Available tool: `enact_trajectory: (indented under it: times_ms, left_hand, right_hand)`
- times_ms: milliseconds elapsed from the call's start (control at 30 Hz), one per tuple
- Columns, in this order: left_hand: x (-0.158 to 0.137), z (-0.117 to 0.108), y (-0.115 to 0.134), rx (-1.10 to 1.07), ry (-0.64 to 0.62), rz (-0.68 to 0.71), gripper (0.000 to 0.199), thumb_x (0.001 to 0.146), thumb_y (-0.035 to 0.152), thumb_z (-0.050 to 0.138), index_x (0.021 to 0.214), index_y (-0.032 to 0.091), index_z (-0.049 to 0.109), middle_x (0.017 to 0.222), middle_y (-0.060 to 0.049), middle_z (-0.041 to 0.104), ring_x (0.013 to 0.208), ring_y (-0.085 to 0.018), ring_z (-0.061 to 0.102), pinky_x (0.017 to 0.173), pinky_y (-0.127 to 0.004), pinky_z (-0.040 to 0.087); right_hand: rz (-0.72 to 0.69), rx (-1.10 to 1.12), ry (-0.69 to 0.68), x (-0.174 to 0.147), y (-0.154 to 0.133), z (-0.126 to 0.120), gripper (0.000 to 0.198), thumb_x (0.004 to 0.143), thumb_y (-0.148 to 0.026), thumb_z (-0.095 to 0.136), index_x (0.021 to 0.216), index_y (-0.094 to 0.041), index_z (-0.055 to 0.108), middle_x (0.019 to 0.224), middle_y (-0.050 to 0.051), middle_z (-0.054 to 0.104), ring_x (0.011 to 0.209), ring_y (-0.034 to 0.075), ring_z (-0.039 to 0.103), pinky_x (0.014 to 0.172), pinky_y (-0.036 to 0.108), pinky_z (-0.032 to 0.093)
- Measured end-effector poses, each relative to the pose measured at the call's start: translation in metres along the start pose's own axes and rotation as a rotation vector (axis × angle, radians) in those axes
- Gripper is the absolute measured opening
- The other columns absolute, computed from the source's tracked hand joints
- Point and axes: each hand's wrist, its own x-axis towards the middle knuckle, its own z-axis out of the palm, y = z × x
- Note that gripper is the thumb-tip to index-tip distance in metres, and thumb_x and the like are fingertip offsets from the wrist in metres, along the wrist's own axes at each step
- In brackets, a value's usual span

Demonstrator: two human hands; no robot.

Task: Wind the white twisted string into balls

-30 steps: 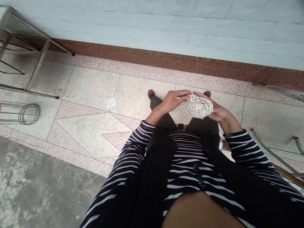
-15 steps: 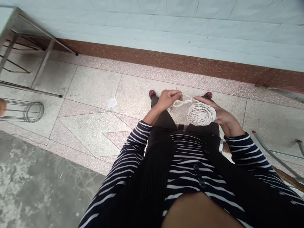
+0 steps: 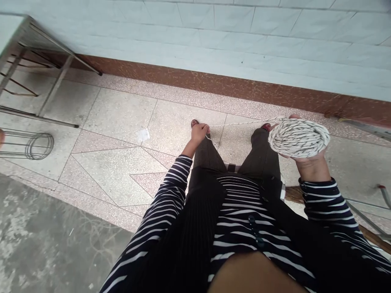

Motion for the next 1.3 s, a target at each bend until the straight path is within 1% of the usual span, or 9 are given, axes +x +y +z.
enact_trajectory:
  times_ms: [133,300,467,667,767,833,967,1167,1300]
  left_hand:
    - [0.000,0.020,0.021,0.178,-0.055,0.115,0.014,0.093,0.012,0.066,0.091,0.016,0.079,0.114,-0.015,0.085,0.116,-0.028,0.076,0.112,-0.040,0.054]
    - [-0.038,0.056,0.085,-0.176,-0.386,0.547,0.055,0.098,0.024,0.075,0.153,0.023,0.066,0.160,-0.013,0.069,0.145,-0.026,0.067,0.126,-0.043,0.049]
    - [-0.066,0.055,0.131,-0.191,-0.467,0.639,0.030,0.110,0.042,0.063,0.123,0.022,0.081,0.129,-0.010,0.083,0.122,-0.025,0.077,0.110,-0.039,0.057]
    - [-0.041,0.028,0.105,0.056,-0.384,0.599,0.035,0.109,0.031,0.055,0.083,0.018,0.074,0.087,-0.005,0.080,0.089,-0.018,0.074,0.095,-0.031,0.053]
    - [-0.035,0.031,0.091,0.197,-0.412,0.527,0.027,0.105,0.023,0.057,0.092,0.017,0.080,0.092,-0.008,0.083,0.095,-0.022,0.077,0.098,-0.035,0.055]
    - [-0.039,0.038,0.090,0.156,-0.447,0.531,0.024,0.102,0.020,0.062,0.115,0.018,0.083,0.116,-0.011,0.086,0.114,-0.025,0.078,0.108,-0.039,0.055]
    - [-0.054,0.053,0.106,-0.104,-0.538,0.645,0.055,0.100,0.026,0.075,0.154,0.027,0.069,0.153,-0.012,0.075,0.141,-0.027,0.070,0.120,-0.045,0.053]
    - [-0.059,0.063,0.115,-0.118,-0.469,0.646,0.029,0.111,0.033,0.063,0.124,0.020,0.085,0.125,-0.012,0.085,0.122,-0.027,0.077,0.114,-0.045,0.056]
    - [-0.054,0.057,0.113,-0.156,-0.523,0.625,0.031,0.110,0.039,0.067,0.127,0.021,0.085,0.132,-0.012,0.083,0.128,-0.026,0.076,0.118,-0.043,0.054]
  right_hand:
    - [-0.017,0.122,0.022,0.003,-0.001,0.008,0.076,0.066,-0.064,0.089,0.134,-0.035,0.075,0.138,0.016,0.071,0.100,0.036,0.071,0.043,0.030,0.051]
    - [0.080,0.081,-0.099,0.017,0.013,0.013,0.091,0.063,-0.059,0.096,0.147,-0.036,0.070,0.146,0.013,0.070,0.099,0.033,0.076,0.051,0.033,0.061]
    - [0.126,0.107,-0.186,0.023,0.024,0.016,0.109,0.058,-0.055,0.102,0.157,-0.033,0.063,0.150,0.015,0.070,0.091,0.031,0.077,0.050,0.034,0.062]
    - [0.105,0.142,-0.152,0.013,0.022,0.009,0.104,0.066,-0.072,0.094,0.159,-0.037,0.062,0.139,0.012,0.074,0.076,0.024,0.072,0.042,0.030,0.054]
    - [0.127,0.161,-0.195,0.014,0.020,0.010,0.109,0.058,-0.061,0.103,0.157,-0.037,0.064,0.137,0.010,0.075,0.075,0.022,0.072,0.045,0.030,0.057]
    - [0.137,0.168,-0.218,0.017,0.019,0.013,0.113,0.054,-0.054,0.107,0.157,-0.037,0.064,0.137,0.009,0.075,0.075,0.021,0.072,0.048,0.030,0.061]
    - [0.150,0.130,-0.259,0.022,0.012,0.017,0.112,0.060,-0.047,0.105,0.161,-0.034,0.060,0.141,0.012,0.073,0.076,0.021,0.073,0.053,0.031,0.064]
    - [0.152,0.060,-0.224,0.020,0.007,0.011,0.098,0.075,-0.037,0.095,0.165,-0.033,0.057,0.137,0.010,0.075,0.080,0.021,0.075,0.056,0.032,0.065]
    - [0.192,0.094,-0.236,0.018,0.013,0.009,0.098,0.072,-0.031,0.096,0.163,-0.030,0.059,0.143,0.012,0.073,0.083,0.022,0.075,0.056,0.032,0.066]
